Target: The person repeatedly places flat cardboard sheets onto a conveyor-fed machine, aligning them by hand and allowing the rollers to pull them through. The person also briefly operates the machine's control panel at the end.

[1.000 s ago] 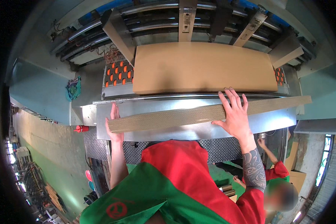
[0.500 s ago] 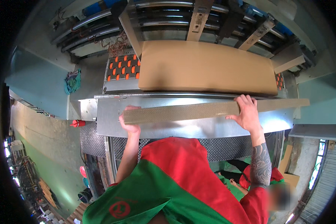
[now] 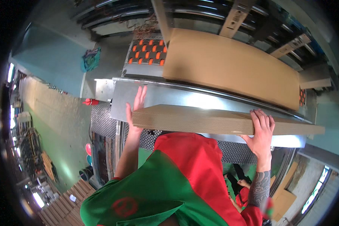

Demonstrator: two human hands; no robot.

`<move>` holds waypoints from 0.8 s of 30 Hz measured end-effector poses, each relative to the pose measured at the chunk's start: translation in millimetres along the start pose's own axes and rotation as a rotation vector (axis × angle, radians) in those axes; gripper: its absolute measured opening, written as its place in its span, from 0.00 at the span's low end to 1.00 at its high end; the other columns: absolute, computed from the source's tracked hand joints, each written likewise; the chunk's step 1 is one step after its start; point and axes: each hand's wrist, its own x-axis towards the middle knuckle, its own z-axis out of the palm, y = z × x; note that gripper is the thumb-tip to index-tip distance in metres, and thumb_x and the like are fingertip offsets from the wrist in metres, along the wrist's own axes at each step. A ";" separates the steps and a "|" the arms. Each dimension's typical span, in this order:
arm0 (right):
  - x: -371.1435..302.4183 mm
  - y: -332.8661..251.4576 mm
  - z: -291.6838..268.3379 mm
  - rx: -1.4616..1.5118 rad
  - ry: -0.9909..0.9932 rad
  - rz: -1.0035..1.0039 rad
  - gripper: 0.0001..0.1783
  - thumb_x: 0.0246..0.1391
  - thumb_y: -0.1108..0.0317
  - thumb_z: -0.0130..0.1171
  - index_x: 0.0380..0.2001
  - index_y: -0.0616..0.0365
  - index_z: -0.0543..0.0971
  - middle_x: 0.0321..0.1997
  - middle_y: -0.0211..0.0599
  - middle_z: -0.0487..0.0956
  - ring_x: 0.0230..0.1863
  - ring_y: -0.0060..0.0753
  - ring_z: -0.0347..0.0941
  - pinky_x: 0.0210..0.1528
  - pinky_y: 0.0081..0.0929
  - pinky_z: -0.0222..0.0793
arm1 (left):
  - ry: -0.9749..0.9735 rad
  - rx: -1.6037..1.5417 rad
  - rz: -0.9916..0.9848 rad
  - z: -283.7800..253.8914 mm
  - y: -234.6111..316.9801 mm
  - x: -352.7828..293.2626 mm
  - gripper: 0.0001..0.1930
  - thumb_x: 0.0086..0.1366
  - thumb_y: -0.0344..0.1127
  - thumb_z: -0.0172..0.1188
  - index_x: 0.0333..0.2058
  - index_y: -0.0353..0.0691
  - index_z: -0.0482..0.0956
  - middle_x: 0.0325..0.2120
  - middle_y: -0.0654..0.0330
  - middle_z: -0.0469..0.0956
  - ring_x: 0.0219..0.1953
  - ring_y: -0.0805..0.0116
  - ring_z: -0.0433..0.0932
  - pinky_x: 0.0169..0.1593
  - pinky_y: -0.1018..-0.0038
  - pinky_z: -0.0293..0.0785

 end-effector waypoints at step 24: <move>14.2 -3.1 15.9 0.058 0.046 -0.021 0.48 0.39 0.30 0.72 0.49 0.61 0.76 0.45 0.43 0.77 0.51 0.54 0.72 0.59 0.50 0.62 | -0.073 0.046 0.113 11.4 7.6 16.7 0.43 0.75 0.58 0.21 0.68 0.24 0.67 0.70 0.39 0.66 0.76 0.49 0.58 0.80 0.53 0.33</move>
